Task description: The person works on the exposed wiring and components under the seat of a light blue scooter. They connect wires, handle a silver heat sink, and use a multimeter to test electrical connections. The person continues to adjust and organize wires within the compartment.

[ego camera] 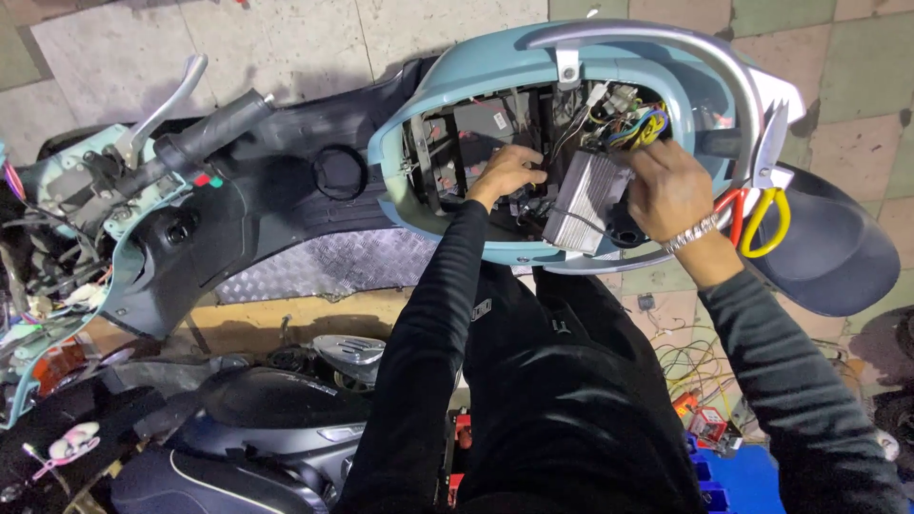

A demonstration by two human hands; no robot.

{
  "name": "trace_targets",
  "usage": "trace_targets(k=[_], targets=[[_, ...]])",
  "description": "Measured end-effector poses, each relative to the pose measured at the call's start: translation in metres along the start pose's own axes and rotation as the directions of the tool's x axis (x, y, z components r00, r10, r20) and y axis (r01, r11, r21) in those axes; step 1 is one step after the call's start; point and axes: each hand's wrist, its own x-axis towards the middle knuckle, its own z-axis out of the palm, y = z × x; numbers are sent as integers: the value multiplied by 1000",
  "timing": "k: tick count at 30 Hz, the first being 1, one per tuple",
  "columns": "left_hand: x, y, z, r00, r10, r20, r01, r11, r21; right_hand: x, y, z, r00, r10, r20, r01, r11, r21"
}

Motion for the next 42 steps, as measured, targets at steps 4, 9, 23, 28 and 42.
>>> trace_targets(k=[4, 9, 23, 28, 42], targets=[[23, -22, 14, 999, -38, -8, 39, 996, 74, 47, -18, 14, 998, -57, -12, 59, 981, 187], [11, -10, 11, 992, -67, -108, 80, 989, 123, 80, -34, 48, 979, -138, 149, 129, 989, 71], [-30, 38, -7, 989, -65, -134, 58, 996, -61, 90, -40, 82, 899, -99, 427, 155, 983, -100], [-40, 45, -13, 990, -55, -132, 41, 993, -108, 81, -25, 109, 901, -21, 434, 60, 995, -76], [-52, 52, -15, 994, -62, -85, 54, 995, -89, 93, -26, 9, 876, 388, 286, -442, 411, 797]])
